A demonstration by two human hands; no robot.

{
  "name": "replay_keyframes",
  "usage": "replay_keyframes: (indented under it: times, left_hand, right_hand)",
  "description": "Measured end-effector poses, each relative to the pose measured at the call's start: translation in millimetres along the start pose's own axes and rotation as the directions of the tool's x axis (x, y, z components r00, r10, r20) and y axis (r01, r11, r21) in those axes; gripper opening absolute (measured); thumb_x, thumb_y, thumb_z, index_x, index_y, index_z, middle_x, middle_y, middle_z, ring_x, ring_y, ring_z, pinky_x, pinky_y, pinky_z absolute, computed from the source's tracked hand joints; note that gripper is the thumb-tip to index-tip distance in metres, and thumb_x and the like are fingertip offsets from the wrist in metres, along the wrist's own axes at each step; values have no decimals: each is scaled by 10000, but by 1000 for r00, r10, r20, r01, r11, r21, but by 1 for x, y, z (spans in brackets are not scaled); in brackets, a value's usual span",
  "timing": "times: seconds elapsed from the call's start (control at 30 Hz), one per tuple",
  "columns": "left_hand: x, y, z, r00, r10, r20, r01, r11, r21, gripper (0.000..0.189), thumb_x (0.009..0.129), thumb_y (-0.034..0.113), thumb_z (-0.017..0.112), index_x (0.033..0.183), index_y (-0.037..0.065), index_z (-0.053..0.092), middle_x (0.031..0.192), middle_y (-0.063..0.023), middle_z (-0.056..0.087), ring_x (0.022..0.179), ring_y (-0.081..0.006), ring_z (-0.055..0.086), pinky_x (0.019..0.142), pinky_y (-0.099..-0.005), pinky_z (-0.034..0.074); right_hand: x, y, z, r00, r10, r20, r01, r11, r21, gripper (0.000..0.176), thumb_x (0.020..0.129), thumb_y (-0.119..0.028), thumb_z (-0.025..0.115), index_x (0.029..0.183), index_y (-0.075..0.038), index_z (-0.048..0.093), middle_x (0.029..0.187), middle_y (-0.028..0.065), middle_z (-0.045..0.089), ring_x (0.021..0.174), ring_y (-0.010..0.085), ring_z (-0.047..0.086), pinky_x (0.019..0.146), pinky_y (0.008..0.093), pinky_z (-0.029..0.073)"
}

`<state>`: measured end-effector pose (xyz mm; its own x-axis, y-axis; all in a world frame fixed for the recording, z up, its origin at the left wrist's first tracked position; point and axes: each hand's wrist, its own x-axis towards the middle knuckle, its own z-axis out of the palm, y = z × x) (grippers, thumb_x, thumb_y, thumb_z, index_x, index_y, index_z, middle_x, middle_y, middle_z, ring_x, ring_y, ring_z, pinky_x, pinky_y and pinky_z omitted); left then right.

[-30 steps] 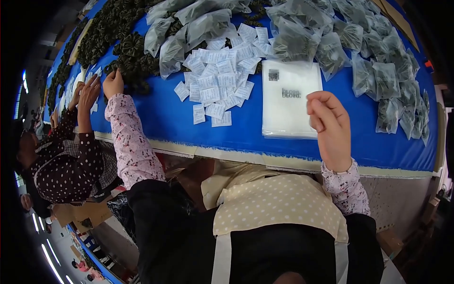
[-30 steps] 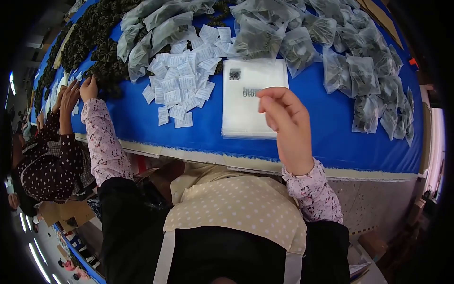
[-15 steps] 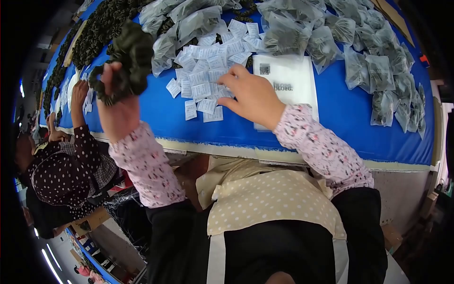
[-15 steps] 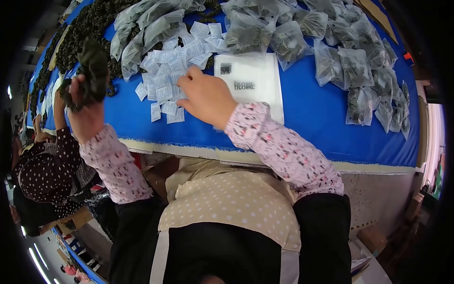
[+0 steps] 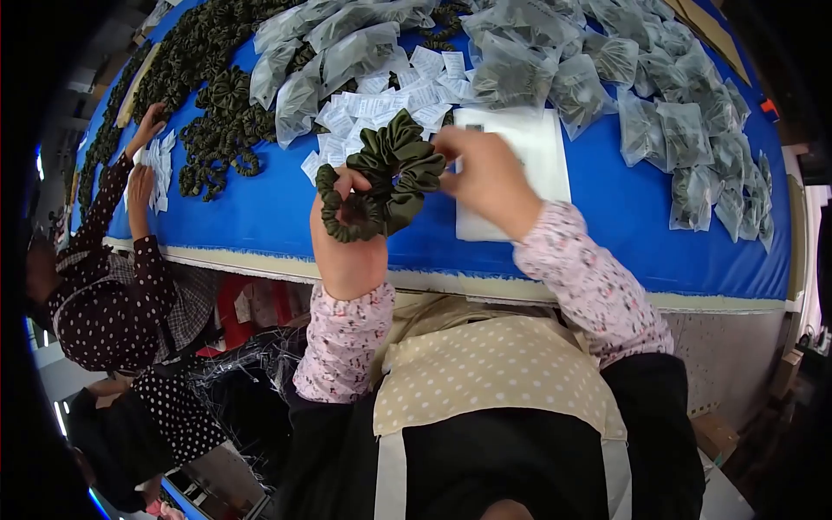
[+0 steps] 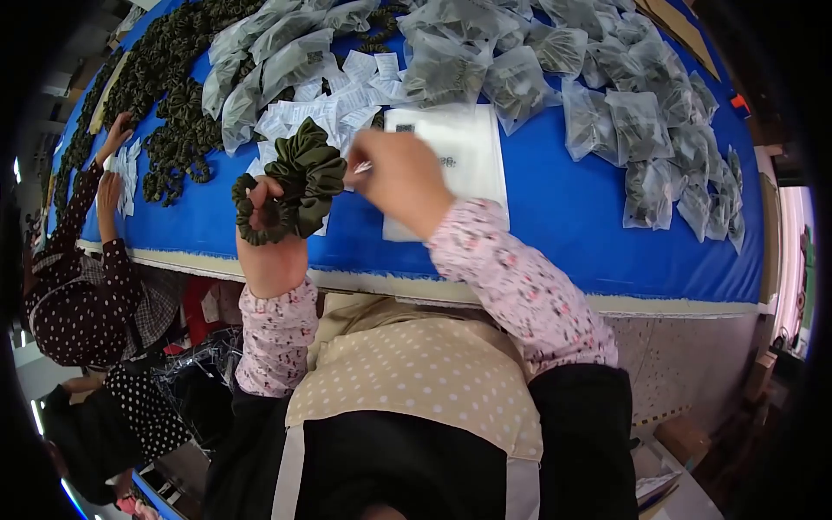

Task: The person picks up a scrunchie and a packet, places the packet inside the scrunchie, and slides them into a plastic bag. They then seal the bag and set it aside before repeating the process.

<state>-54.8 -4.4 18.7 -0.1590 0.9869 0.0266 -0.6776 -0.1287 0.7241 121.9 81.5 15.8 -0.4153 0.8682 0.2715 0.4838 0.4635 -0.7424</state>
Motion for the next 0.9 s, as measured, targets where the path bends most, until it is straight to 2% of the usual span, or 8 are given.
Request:
replay_keyframes:
  times: [0.07,0.1,0.17,0.3,0.43,0.63,0.77,0.9]
  left_hand:
    - [-6,-6,-2,996,56,-72,-49,995,91,97,1005,143,548,975,52,560,1074,-87,601,914,-184,561,880,-316,449]
    - [-9,-9,0,991,84,-109,-68,988,136,90,1004,136,554,976,51,557,1084,-89,600,919,-183,557,887,-315,445]
    - [-14,-17,19,985,120,-125,-101,984,149,95,1007,140,555,984,48,554,1112,-98,591,942,-188,552,902,-319,439]
    - [-20,-38,59,972,198,-125,-172,967,189,113,1016,152,556,1010,40,545,1198,-126,563,1008,-202,539,948,-330,421]
    - [-36,-60,67,961,267,-69,-201,848,490,126,1025,163,561,1041,40,536,1335,-168,493,1112,-233,525,1019,-363,396]
    - [-36,-65,72,975,169,-145,-55,816,576,185,991,90,501,1158,22,541,1414,-192,423,1150,-275,516,1043,-397,391]
    - [-24,-60,87,967,249,-53,-178,809,560,364,919,34,412,1264,3,523,1368,-192,474,1123,-281,529,1037,-380,400]
    - [-6,-58,74,978,204,38,-175,712,680,466,908,49,362,1356,2,483,1323,-180,532,1098,-267,553,1007,-338,426]
  right_hand:
    - [-5,-6,-29,978,157,-139,-99,930,354,122,811,-103,780,889,-74,691,788,41,699,662,144,609,596,270,455]
    - [-13,-18,-43,939,289,-189,-133,807,575,110,841,-81,774,914,-69,693,797,33,693,676,104,595,595,217,429]
    - [-30,-39,-65,910,391,-140,-168,655,736,108,882,-61,765,954,-54,684,816,17,675,650,54,513,592,158,365]
    - [-67,-58,-49,862,506,-15,-241,437,867,116,903,-94,761,970,-52,676,795,-19,608,637,43,407,596,168,341]
    - [-73,-59,-37,800,596,79,-263,229,937,121,910,-115,761,958,-55,668,786,-36,560,675,38,412,610,170,342]
    - [-76,-49,-32,773,633,36,-297,313,902,140,904,-117,767,952,-46,656,784,-30,564,675,43,420,606,178,353]
    - [-78,-39,-13,806,578,-123,-205,469,859,141,892,-103,760,940,-31,649,765,-25,559,663,51,431,583,193,361]
    - [-89,-32,-5,850,512,-124,-255,607,753,167,877,-87,750,983,-36,632,801,-4,575,647,60,436,567,201,366]
